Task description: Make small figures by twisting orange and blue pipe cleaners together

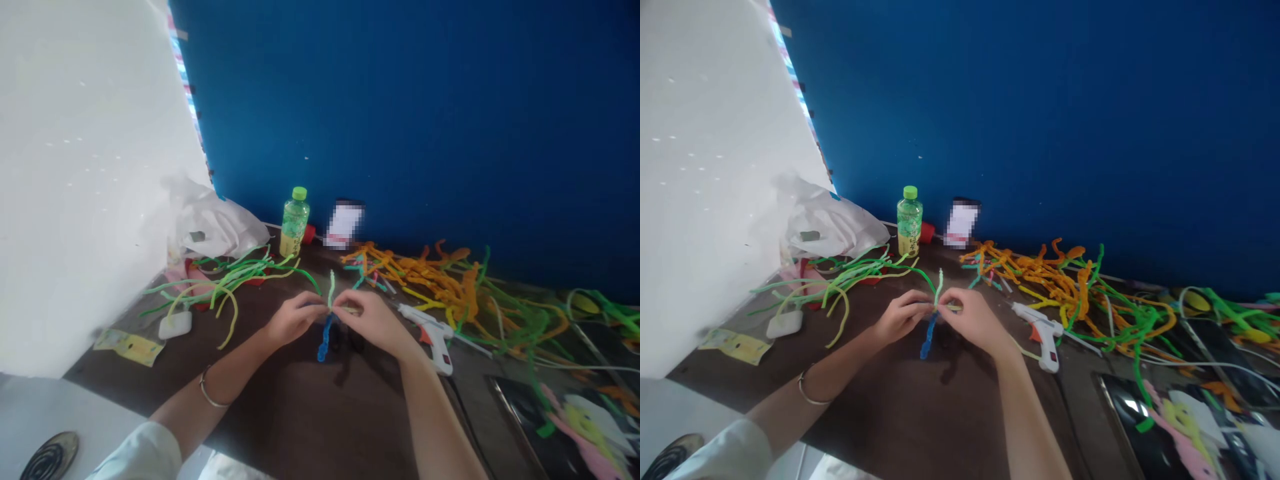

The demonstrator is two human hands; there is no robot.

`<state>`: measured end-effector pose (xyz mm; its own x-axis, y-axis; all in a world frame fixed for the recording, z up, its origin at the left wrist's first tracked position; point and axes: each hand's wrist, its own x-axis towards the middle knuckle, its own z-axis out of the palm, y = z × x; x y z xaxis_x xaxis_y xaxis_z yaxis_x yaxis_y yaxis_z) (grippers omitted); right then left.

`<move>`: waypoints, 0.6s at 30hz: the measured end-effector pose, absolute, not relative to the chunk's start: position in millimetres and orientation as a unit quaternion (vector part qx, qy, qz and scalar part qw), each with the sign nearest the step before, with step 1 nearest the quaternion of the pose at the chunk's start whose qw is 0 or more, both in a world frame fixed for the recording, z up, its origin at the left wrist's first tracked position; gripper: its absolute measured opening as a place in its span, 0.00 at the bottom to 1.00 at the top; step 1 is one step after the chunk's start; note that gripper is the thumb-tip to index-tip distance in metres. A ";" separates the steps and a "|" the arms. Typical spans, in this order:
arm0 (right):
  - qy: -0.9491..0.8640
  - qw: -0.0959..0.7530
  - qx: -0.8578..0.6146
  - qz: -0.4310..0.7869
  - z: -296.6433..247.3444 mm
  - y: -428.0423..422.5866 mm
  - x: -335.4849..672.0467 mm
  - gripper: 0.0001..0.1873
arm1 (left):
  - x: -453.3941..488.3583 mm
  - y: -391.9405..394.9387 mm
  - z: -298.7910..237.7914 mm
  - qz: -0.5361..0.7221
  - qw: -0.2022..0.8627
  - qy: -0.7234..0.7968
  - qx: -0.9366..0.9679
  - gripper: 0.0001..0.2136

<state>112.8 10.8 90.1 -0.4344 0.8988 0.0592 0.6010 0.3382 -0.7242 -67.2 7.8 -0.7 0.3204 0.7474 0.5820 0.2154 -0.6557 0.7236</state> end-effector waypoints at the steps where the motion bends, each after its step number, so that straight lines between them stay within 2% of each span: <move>1: -0.782 0.230 -0.476 0.329 89.5 11.4 114.0 0.07 | -67.6 7.1 -1.6 0.488 0.278 0.320 0.763 0.10; 5: -0.765 0.217 -0.460 0.395 87.5 14.7 118.1 0.08 | -69.4 5.4 -6.5 0.485 0.309 0.345 0.742 0.09; 13: -0.621 0.227 -0.484 0.574 78.8 23.7 120.7 0.13 | -66.4 5.2 -5.1 0.510 0.271 0.324 0.750 0.11; 18: -0.514 0.278 -0.448 0.677 59.5 28.7 121.6 0.14 | -61.3 8.6 1.7 0.549 0.339 0.334 0.687 0.08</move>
